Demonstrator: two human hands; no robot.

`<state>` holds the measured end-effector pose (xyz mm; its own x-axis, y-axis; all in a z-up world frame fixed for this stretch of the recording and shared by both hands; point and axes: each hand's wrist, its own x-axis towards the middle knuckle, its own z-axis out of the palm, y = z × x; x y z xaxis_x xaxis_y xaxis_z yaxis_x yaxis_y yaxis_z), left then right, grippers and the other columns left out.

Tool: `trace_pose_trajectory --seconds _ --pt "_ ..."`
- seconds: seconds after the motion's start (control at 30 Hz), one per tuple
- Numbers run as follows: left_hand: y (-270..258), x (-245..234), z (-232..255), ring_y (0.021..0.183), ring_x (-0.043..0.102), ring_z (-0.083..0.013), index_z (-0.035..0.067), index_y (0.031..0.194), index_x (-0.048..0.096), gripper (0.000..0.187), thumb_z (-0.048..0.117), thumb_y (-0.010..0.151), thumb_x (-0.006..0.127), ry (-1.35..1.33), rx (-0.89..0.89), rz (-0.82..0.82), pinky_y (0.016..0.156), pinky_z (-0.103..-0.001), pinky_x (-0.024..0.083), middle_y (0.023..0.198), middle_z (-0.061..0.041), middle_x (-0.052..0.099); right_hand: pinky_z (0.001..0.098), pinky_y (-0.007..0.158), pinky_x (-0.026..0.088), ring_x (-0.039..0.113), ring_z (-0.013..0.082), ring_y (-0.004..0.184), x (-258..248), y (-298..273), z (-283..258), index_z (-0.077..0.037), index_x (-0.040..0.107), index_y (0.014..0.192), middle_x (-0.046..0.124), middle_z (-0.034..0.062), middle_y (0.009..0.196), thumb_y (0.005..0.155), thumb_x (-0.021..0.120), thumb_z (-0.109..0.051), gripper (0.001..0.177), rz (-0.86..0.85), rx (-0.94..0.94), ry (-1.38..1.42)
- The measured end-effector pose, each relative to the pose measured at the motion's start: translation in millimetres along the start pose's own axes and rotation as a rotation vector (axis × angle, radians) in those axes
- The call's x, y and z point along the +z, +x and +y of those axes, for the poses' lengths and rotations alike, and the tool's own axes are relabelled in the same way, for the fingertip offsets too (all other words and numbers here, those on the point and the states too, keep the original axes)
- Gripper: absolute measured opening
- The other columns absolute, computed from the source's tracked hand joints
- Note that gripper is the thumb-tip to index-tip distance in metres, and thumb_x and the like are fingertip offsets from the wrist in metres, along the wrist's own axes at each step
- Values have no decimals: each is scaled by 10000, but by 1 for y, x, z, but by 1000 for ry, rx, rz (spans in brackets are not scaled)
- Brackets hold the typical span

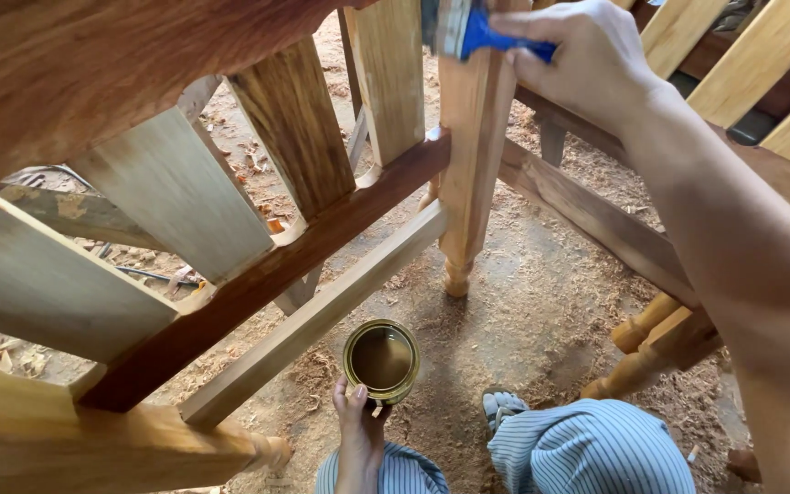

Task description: The person applies a dark wood stain to a wooden chair using a paintbrush. They hold a small can of stain in one hand and repeatedly dip the brush to coat the vertical slats and horizontal rails of the chair.

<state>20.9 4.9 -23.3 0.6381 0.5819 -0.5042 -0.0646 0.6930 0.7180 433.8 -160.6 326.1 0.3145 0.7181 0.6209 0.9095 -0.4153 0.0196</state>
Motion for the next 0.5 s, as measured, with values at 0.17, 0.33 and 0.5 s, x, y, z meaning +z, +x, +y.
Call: trace_pose_trajectory --seconds 0.17,0.33,0.5 --pt "5 -3 -2 1384 442 -415 235 1495 232 1154 478 547 845 21 -16 27 1136 -631 374 1499 -211 386 368 886 591 747 221 982 18 -22 -21 -107 713 1385 761 142 1192 1040 733 -168 351 194 -5 124" --pt "9 -9 -2 1385 433 -409 227 1517 229 1162 505 566 836 -32 23 24 1127 -625 370 1502 -219 377 337 728 595 681 245 882 53 -60 -70 27 652 1380 728 143 1033 1088 691 -40 302 248 230 508" --pt "7 -12 -1 1372 434 -409 238 1517 226 1162 515 564 831 -49 20 60 1110 -613 397 1498 -206 355 211 489 462 562 94 666 47 -71 -151 -29 448 1208 608 56 938 1052 543 -4 184 100 346 918"
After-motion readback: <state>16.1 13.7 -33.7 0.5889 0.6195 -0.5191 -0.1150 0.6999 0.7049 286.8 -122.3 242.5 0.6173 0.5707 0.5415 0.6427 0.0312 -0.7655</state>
